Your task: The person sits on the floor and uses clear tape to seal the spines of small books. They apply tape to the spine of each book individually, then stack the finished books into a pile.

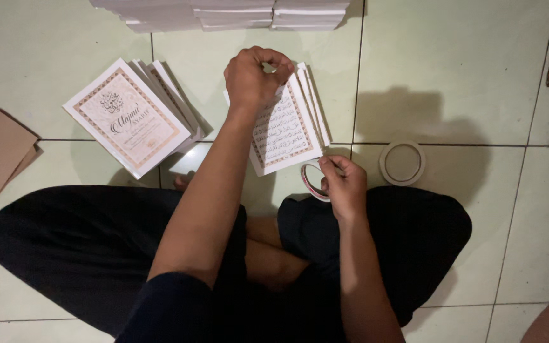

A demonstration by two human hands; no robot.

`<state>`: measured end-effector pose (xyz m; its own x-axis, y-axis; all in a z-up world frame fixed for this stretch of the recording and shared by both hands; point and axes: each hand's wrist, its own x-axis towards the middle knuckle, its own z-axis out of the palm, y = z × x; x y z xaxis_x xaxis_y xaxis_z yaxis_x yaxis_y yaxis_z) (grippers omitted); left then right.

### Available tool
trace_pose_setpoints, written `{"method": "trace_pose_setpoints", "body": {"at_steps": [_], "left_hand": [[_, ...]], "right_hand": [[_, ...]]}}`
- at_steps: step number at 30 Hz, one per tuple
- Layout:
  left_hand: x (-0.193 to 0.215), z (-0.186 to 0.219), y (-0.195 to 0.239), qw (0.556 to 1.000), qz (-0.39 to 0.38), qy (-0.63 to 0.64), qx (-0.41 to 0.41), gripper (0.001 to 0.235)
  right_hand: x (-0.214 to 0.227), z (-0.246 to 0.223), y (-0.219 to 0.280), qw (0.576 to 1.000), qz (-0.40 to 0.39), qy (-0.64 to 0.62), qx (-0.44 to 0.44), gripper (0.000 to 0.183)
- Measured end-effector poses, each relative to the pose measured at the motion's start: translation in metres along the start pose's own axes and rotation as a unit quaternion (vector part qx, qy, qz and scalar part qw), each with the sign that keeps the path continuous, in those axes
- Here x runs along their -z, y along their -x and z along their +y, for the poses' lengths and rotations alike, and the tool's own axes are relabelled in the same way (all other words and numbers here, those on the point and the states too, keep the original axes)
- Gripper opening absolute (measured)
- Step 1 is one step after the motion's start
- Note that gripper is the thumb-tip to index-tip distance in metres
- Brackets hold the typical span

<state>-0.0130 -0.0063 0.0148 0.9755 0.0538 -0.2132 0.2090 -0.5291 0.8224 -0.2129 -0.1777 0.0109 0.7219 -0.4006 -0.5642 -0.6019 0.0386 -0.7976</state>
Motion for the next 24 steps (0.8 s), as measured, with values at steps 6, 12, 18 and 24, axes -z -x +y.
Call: {"method": "trace_pose_setpoints", "body": {"at_steps": [6,12,18,24], "left_hand": [[0.002,0.004,0.001,1.0,0.001,-0.027,-0.012,0.009],[0.002,0.005,0.001,1.0,0.0,-0.021,-0.005,0.006],[0.001,0.005,-0.001,1.0,-0.005,-0.024,0.0,0.005],[0.003,0.01,-0.005,0.997,-0.048,-0.038,0.043,0.009]], "right_hand": [[-0.002,-0.009,0.004,1.0,-0.003,0.026,-0.008,0.016],[-0.003,-0.016,0.008,1.0,-0.006,0.012,-0.017,0.015],[-0.004,-0.01,0.003,1.0,-0.004,0.016,-0.005,0.017],[-0.006,-0.021,0.008,0.988,0.04,0.14,0.061,0.017]]}}
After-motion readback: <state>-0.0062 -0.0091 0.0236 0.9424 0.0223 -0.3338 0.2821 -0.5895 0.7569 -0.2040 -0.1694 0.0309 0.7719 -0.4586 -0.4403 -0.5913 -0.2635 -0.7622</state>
